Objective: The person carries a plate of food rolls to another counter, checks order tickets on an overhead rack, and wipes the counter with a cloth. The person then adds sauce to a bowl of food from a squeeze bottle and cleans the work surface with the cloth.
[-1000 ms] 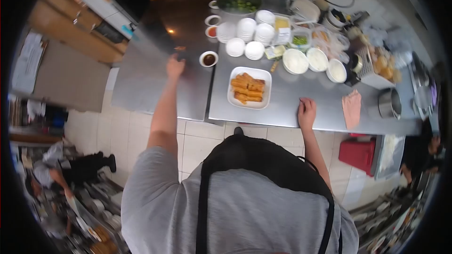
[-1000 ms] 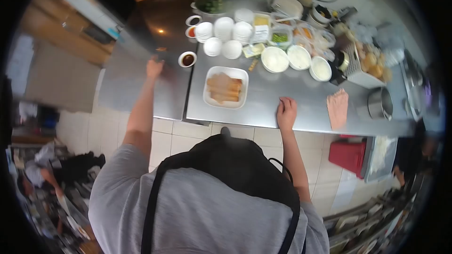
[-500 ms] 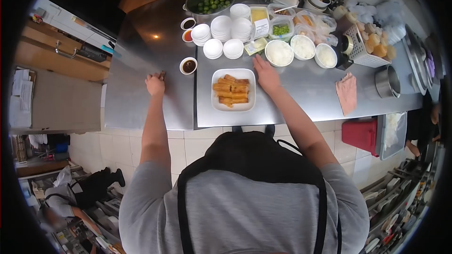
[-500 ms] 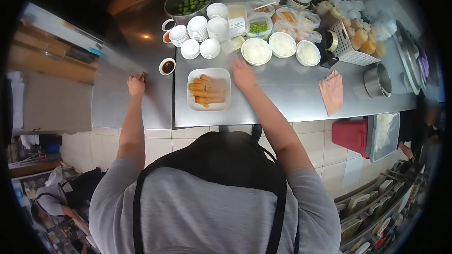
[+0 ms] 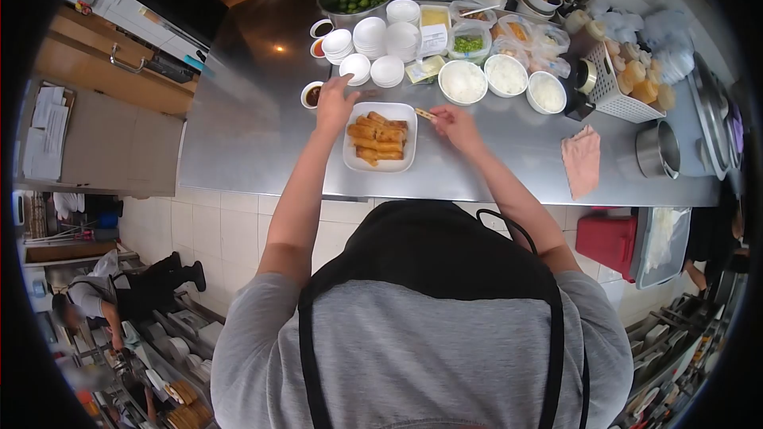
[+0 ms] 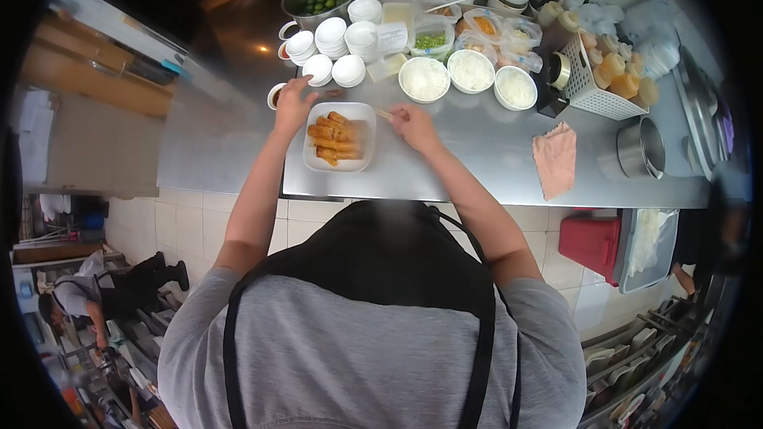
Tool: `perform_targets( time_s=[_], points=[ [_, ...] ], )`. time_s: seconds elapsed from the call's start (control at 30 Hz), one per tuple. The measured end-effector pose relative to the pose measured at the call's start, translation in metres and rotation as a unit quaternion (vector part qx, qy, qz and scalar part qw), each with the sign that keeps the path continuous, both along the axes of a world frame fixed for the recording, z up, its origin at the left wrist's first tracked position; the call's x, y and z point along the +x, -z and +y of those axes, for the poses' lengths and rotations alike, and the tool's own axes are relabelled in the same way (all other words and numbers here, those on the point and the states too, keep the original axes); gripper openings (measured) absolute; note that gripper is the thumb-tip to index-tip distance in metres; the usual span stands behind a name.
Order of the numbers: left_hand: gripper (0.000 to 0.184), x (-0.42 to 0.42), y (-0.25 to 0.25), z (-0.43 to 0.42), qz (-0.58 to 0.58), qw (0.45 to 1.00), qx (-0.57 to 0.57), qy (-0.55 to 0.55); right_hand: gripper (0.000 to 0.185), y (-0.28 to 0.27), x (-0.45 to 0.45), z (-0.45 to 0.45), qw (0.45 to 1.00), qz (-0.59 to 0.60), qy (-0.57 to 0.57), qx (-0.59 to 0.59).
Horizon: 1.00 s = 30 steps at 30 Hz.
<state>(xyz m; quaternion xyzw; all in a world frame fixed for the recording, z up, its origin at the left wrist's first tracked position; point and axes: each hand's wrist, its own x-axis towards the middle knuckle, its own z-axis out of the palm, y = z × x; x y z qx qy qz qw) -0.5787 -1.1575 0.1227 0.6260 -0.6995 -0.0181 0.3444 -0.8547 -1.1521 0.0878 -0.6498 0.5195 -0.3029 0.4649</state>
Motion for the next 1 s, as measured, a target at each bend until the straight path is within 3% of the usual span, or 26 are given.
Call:
perform_targets(
  time_s=[0.07, 0.2, 0.3, 0.33, 0.37, 0.4, 0.47, 0.6, 0.63, 0.7, 0.77, 0.83, 0.87, 0.93, 1.0],
  points=[
    [0.029, 0.005, 0.002, 0.018, 0.035, 0.998, 0.037, -0.028, 0.021, 0.006, -0.004, -0.012, 0.985, -0.150, -0.016, 0.082],
    [0.025, 0.027, 0.032, 0.073, 0.217, 0.969, 0.092, -0.069, 0.018, -0.013, -0.002, -0.012, 0.975, -0.202, -0.021, 0.091],
    [0.024, 0.031, 0.049, 0.120, 0.323, 0.922, 0.186, -0.101, 0.014, -0.023, 0.004, -0.019, 0.990, -0.133, -0.038, 0.013],
    [0.024, 0.027, 0.048, 0.131, 0.323, 0.922, 0.183, -0.106, 0.012, -0.028, 0.009, -0.020, 0.993, -0.096, -0.034, -0.061],
    [0.028, 0.020, 0.050, 0.140, 0.393, 0.886, 0.216, -0.117, 0.009, -0.034, 0.013, -0.022, 0.989, -0.059, -0.031, -0.135],
    [0.032, 0.012, 0.049, 0.145, 0.460, 0.843, 0.247, -0.129, 0.009, -0.040, 0.018, -0.028, 0.988, -0.060, -0.037, -0.135],
    [0.036, -0.004, 0.039, 0.148, 0.511, 0.813, 0.249, -0.131, 0.010, -0.050, 0.029, -0.046, 0.937, 0.117, -0.080, -0.319],
    [0.040, -0.014, 0.028, 0.140, 0.613, 0.728, 0.295, -0.088, 0.015, -0.050, 0.068, -0.070, 0.889, 0.215, -0.141, -0.378],
    [0.040, -0.017, 0.023, 0.137, 0.641, 0.697, 0.316, -0.064, 0.015, -0.046, 0.075, -0.068, 0.889, 0.214, -0.144, -0.380],
    [0.038, -0.016, 0.026, 0.132, 0.636, 0.693, 0.332, -0.078, 0.014, -0.038, 0.088, -0.066, 0.851, 0.346, -0.242, -0.313],
    [0.033, -0.012, 0.039, 0.127, 0.647, 0.687, 0.322, -0.075, 0.020, -0.028, 0.091, -0.069, 0.853, 0.351, -0.240, -0.304],
    [0.034, -0.013, 0.039, 0.125, 0.662, 0.679, 0.307, -0.077, 0.029, -0.038, 0.083, -0.062, 0.922, 0.243, -0.143, -0.266],
    [0.036, -0.013, 0.039, 0.124, 0.676, 0.671, 0.295, -0.078, 0.029, -0.042, 0.076, -0.059, 0.921, 0.242, -0.145, -0.268],
    [0.034, -0.004, 0.033, 0.129, 0.680, 0.671, 0.281, -0.087, 0.034, -0.053, 0.053, -0.054, 0.956, 0.131, -0.104, -0.240],
    [0.032, 0.018, 0.025, 0.134, 0.688, 0.668, 0.263, -0.105, 0.031, -0.069, 0.025, -0.031, 0.970, 0.130, -0.125, -0.162]
  ],
)
